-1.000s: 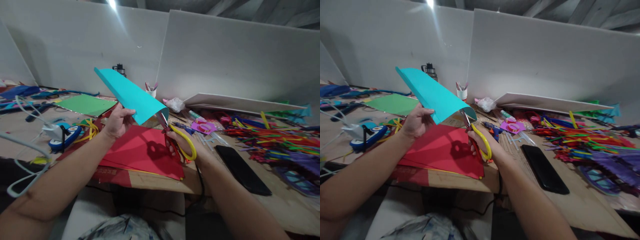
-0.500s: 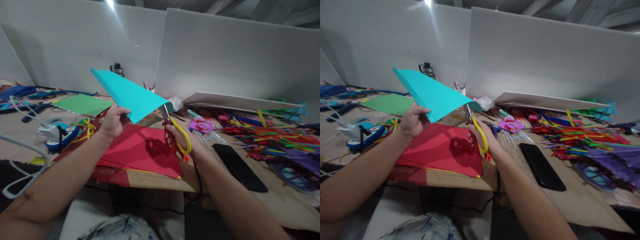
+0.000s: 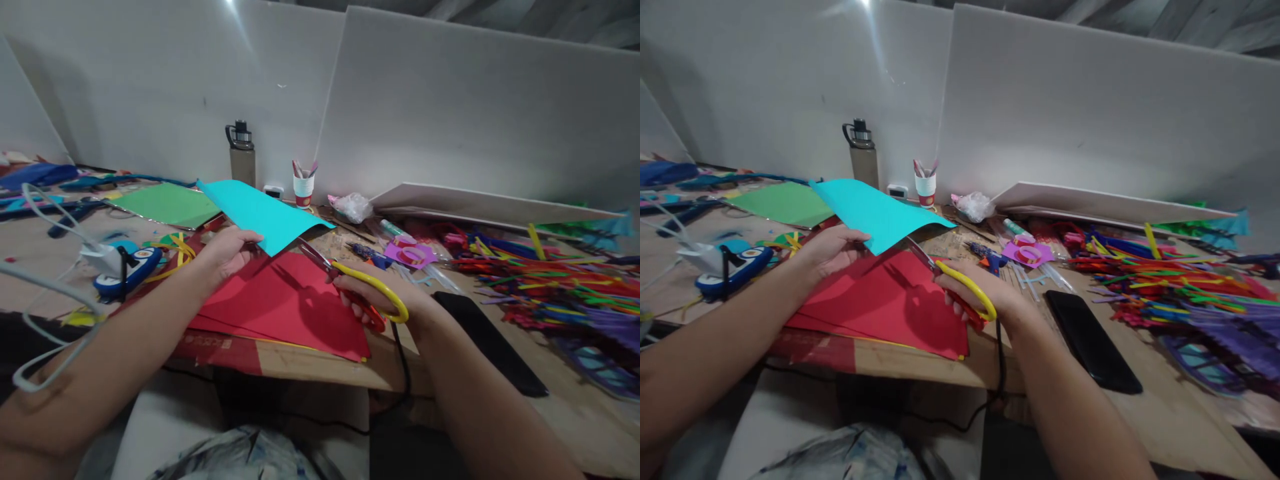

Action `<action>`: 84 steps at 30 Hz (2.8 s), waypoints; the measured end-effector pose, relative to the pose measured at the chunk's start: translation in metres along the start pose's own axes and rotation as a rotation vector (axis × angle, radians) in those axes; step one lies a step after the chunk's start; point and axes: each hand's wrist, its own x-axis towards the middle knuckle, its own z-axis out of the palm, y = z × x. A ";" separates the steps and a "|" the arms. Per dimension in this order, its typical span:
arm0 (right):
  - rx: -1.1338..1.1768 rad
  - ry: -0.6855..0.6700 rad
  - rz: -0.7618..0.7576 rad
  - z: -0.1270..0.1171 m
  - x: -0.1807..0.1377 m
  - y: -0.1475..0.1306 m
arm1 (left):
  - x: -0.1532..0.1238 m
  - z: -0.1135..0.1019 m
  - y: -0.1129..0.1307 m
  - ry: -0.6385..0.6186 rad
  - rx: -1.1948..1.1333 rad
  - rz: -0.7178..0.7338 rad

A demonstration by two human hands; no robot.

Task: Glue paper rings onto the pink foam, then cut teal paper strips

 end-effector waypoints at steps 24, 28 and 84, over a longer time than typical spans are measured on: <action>-0.052 0.208 -0.096 0.002 0.019 0.003 | -0.011 0.006 -0.008 -0.147 -0.047 0.094; -0.099 0.155 -0.166 0.002 0.008 -0.005 | -0.010 0.006 -0.001 -0.169 -0.072 0.138; -0.122 0.076 -0.075 0.050 -0.007 -0.024 | -0.016 0.014 -0.018 -0.163 -0.119 0.034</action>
